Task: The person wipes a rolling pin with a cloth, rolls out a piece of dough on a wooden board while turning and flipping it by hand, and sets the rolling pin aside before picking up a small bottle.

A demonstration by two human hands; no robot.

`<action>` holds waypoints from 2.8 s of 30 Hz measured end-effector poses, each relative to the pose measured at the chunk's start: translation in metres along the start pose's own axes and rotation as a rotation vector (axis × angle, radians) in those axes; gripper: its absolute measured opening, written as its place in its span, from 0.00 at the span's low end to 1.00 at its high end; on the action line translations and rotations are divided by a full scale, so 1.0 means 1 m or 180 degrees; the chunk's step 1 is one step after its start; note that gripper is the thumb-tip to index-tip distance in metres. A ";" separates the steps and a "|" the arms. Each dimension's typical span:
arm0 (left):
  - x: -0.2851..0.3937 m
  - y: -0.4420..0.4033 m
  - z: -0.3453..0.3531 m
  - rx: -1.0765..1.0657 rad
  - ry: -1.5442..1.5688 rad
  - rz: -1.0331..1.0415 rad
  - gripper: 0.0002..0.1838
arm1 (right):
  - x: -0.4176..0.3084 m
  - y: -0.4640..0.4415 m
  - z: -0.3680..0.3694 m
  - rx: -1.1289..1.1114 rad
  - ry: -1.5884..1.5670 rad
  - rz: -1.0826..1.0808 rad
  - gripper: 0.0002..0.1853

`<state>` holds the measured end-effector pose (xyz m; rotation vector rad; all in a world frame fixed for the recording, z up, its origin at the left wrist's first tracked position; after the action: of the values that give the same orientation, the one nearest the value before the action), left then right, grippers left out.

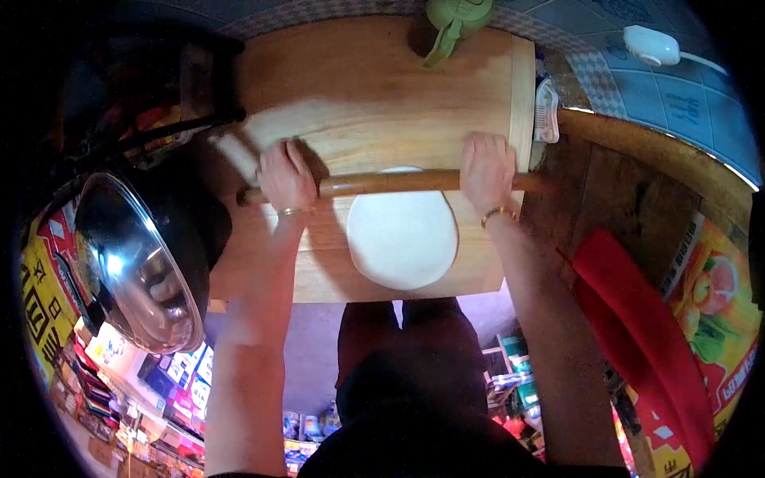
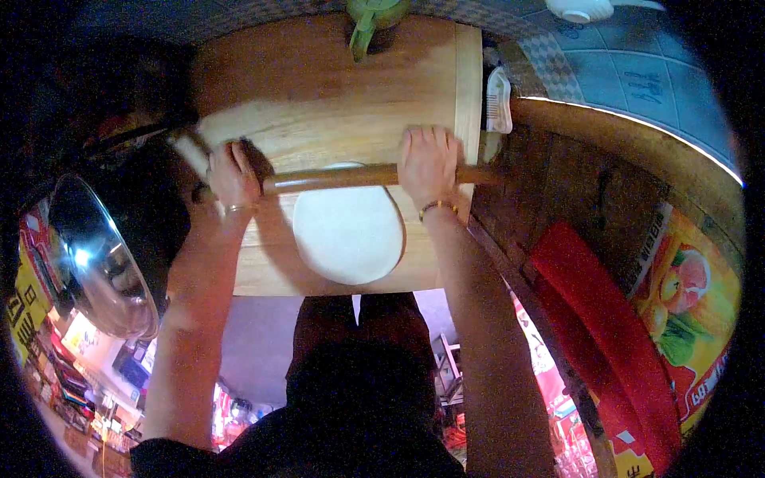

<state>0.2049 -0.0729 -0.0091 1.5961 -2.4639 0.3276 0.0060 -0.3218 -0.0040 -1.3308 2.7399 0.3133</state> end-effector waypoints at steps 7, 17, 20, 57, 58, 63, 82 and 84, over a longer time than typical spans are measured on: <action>-0.021 0.119 -0.017 0.0354 0.0061 0.0088 0.11 | -0.004 0.086 -0.008 0.0998 -0.0051 -0.0269 0.10; 0.014 -0.013 0.001 0.0022 0.0397 0.0171 0.10 | -0.009 -0.003 -0.007 0.0713 -0.0375 -0.0380 0.10; 0.014 -0.016 0.000 0.0177 0.0527 0.0135 0.07 | -0.009 -0.007 -0.009 0.0882 -0.0556 -0.0450 0.12; 0.009 0.239 -0.026 -0.2577 0.3710 -0.2195 0.12 | 0.086 0.202 -0.019 -0.0006 -0.1052 0.0809 0.26; 0.003 0.212 -0.058 -0.1378 0.2767 -0.0864 0.13 | 0.064 0.193 -0.024 0.0127 -0.1091 0.0413 0.24; 0.018 0.170 -0.112 0.0207 0.1056 0.1545 0.13 | -0.012 0.176 -0.019 0.0237 -0.0960 -0.0441 0.12; -0.064 0.175 -0.040 0.0261 -0.0218 0.0384 0.15 | 0.015 0.198 0.010 0.1021 0.0009 0.0398 0.11; -0.043 0.117 -0.021 -0.0052 -0.0410 0.0751 0.16 | 0.020 0.139 0.007 0.0780 0.0039 0.0150 0.11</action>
<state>0.1161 0.0172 -0.0105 1.3611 -2.7517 0.2441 -0.1153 -0.2524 0.0069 -1.2097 2.7146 -0.0287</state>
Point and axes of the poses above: each hand's wrist, its own y-axis away from the middle knuckle, its own z-axis out of the palm, x = y × z, the point moved 8 cm from there along -y, towards the middle knuckle
